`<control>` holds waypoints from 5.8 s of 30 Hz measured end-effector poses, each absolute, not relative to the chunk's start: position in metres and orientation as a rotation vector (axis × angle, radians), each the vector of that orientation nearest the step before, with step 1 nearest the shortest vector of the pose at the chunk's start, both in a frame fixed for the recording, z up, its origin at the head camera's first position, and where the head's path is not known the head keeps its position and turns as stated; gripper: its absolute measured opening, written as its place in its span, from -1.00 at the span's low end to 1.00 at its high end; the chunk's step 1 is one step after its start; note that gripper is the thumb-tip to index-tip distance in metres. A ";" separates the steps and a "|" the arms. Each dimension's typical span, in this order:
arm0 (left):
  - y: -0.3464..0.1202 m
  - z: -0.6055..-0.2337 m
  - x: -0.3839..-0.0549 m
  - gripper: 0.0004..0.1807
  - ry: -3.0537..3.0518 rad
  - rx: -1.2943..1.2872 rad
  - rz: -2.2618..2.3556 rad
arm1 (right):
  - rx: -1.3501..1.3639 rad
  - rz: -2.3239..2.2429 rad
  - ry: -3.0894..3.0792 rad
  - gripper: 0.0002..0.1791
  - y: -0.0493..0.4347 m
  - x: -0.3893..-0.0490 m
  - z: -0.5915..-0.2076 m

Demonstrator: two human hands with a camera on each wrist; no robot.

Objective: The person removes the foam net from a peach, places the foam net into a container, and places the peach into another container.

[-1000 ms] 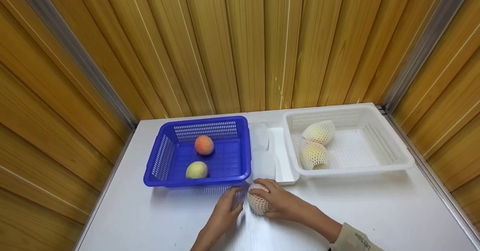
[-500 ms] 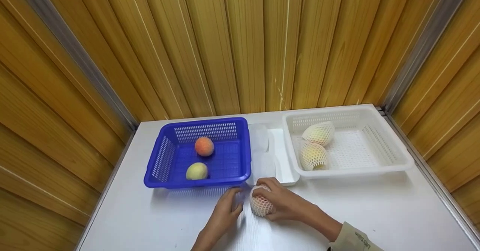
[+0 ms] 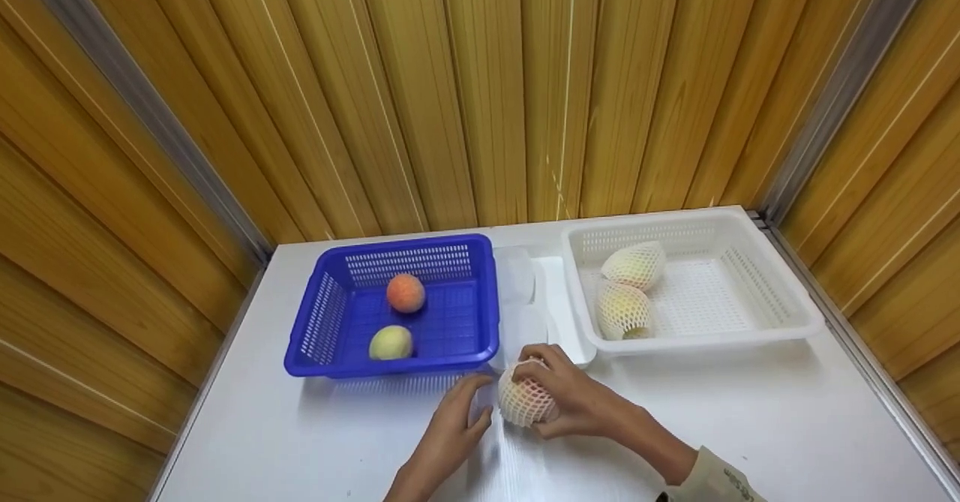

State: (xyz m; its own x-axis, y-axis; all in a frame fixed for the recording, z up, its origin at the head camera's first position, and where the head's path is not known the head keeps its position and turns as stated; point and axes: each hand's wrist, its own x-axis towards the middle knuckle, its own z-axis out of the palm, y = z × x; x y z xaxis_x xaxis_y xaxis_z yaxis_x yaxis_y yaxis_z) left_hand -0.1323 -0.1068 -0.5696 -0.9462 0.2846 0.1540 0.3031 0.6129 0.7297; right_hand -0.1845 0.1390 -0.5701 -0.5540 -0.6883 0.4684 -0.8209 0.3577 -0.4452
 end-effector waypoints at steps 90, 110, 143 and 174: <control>-0.076 -0.504 -0.175 -0.37 -1.864 -0.887 -1.925 | 1.053 1.659 -1.988 -0.10 0.133 -0.192 -0.491; -0.078 -0.510 -0.171 -0.18 -1.781 -0.812 -2.178 | 1.171 1.727 -1.949 -0.11 0.131 -0.191 -0.492; -0.096 -0.506 -0.173 -0.29 -1.791 -0.946 -1.912 | 1.139 1.442 -1.897 -0.53 0.139 -0.185 -0.475; -0.113 -0.511 -0.179 -0.26 -1.908 -0.930 -1.759 | 1.076 1.238 -2.018 -0.49 0.185 -0.213 -0.490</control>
